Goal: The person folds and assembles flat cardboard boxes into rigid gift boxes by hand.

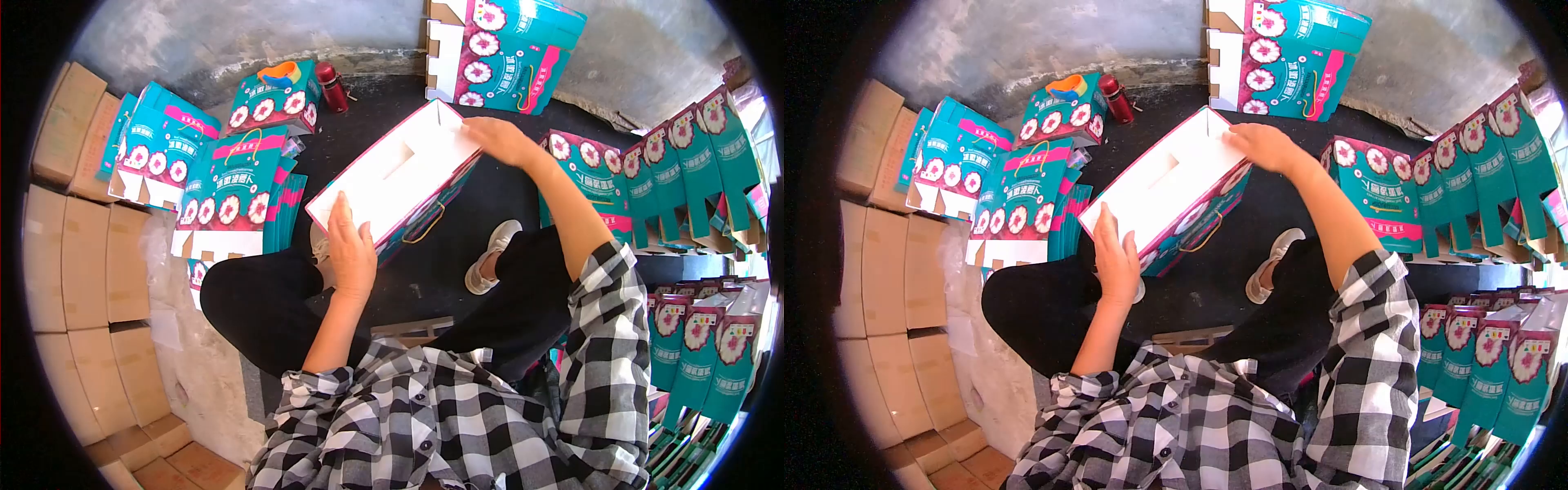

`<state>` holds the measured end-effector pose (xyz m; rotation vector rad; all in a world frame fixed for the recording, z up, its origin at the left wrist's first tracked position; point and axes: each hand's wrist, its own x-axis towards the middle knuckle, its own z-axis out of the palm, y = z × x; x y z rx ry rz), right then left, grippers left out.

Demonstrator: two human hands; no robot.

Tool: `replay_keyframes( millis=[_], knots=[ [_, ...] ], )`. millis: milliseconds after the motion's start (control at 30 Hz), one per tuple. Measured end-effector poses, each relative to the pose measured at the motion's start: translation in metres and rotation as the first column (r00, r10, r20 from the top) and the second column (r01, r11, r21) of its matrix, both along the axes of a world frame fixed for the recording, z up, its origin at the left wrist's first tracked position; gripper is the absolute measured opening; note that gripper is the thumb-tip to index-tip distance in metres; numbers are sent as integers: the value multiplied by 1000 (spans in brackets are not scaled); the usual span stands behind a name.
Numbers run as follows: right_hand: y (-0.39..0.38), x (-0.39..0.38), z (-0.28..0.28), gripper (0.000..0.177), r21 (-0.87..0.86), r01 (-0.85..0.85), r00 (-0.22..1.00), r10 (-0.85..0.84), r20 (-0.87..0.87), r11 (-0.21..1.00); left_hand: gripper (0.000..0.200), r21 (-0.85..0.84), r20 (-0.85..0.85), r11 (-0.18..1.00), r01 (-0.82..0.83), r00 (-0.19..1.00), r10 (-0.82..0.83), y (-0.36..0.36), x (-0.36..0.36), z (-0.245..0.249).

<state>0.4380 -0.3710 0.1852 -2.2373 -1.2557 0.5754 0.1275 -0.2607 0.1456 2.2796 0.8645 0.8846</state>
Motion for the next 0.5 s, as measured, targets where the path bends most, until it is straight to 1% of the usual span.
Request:
replay_keyframes(
  millis=[33, 67, 100, 133, 167, 200, 233, 333, 400, 500],
  knots=[
    [-2, -13, 0, 59, -48, -81, 969, 90, 228, 996, 41, 153, -112, 987, 47, 993, -30, 1, -1, -2],
    [-4, -24, 0, 61, -32, -203, 899, 199, 390, 979, 40, 295, -227, 949, 108, 973, -40, 2, -2, -7],
    [-6, -34, -2, 65, -37, -322, 792, 290, 537, 946, 39, 418, -343, 889, 185, 939, -34, 3, -3, -10],
    [-5, -42, -7, 66, -67, -371, 763, 345, 547, 926, 42, 352, -388, 893, 279, 912, -132, 4, -4, -14],
    [-3, -49, -12, 68, -95, -418, 730, 396, 557, 904, 44, 330, -376, 899, 288, 914, -154, 2, -6, -16],
    [-1, -51, -16, 69, -124, -462, 693, 445, 567, 878, 46, 311, -361, 903, 296, 916, -176, -1, -4, -9],
    [1, -50, -18, 67, -137, -462, 691, 452, 564, 876, 49, 291, -344, 906, 306, 918, -199, -2, -3, -6],
    [5, -48, -26, 61, -189, -468, 681, 489, 546, 863, 54, 222, -396, 916, 334, 890, -228, 3, 1, -15],
    [8, -46, -25, 58, -231, -474, 674, 519, 526, 850, 53, 215, -417, 912, 349, 877, -237, 4, 2, -17],
    [13, -46, -17, 57, -339, -448, 705, 560, 434, 827, 53, 177, -432, 911, 373, 861, -269, 5, 4, -15]
  ],
)
